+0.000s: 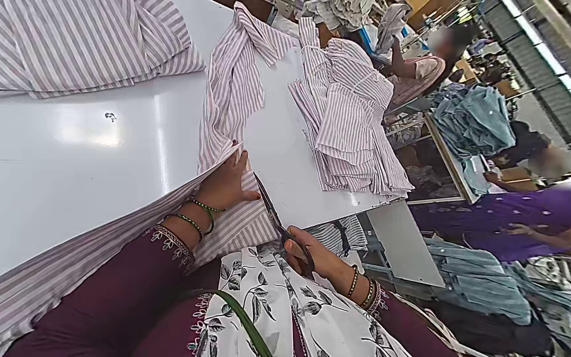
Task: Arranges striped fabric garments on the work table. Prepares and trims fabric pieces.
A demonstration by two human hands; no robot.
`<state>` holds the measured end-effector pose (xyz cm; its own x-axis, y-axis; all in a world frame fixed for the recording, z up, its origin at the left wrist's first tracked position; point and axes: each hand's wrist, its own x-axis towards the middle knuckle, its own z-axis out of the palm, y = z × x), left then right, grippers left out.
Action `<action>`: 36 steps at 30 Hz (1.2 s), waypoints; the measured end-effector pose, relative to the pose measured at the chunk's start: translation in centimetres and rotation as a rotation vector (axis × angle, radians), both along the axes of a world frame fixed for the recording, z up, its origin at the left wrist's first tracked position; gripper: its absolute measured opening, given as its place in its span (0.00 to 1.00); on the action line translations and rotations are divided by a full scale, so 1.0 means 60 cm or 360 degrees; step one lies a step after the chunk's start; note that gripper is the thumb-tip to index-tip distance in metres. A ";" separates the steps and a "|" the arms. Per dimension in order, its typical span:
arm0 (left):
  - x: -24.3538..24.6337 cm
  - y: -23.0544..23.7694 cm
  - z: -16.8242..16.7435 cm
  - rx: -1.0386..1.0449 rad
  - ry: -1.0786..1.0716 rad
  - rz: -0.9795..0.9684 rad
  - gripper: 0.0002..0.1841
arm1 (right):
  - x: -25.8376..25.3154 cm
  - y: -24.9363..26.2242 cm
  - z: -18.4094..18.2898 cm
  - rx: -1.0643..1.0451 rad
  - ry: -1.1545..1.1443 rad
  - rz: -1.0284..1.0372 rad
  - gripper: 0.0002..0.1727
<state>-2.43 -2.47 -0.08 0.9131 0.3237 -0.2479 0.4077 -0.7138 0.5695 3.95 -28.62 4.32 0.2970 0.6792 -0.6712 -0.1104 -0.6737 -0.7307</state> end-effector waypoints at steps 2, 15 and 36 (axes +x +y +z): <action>0.000 0.000 0.000 -0.0002 0.0004 0.0010 0.64 | -0.001 0.000 0.002 0.0006 -0.0008 -0.0017 0.38; 0.003 0.003 0.015 -0.0120 0.0116 -0.0019 0.65 | 0.007 0.033 0.010 -0.0077 0.0029 0.0053 0.46; 0.031 0.010 0.096 0.0163 -0.0990 -0.0597 0.17 | 0.055 0.081 -0.008 0.0559 -0.0941 0.0329 0.35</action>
<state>-0.56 -1.89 5.68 0.9291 -0.0446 0.3671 -0.2516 -0.8038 0.5391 7.23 -23.75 3.84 0.3852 0.9072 -0.1692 0.4756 -0.3522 -0.8061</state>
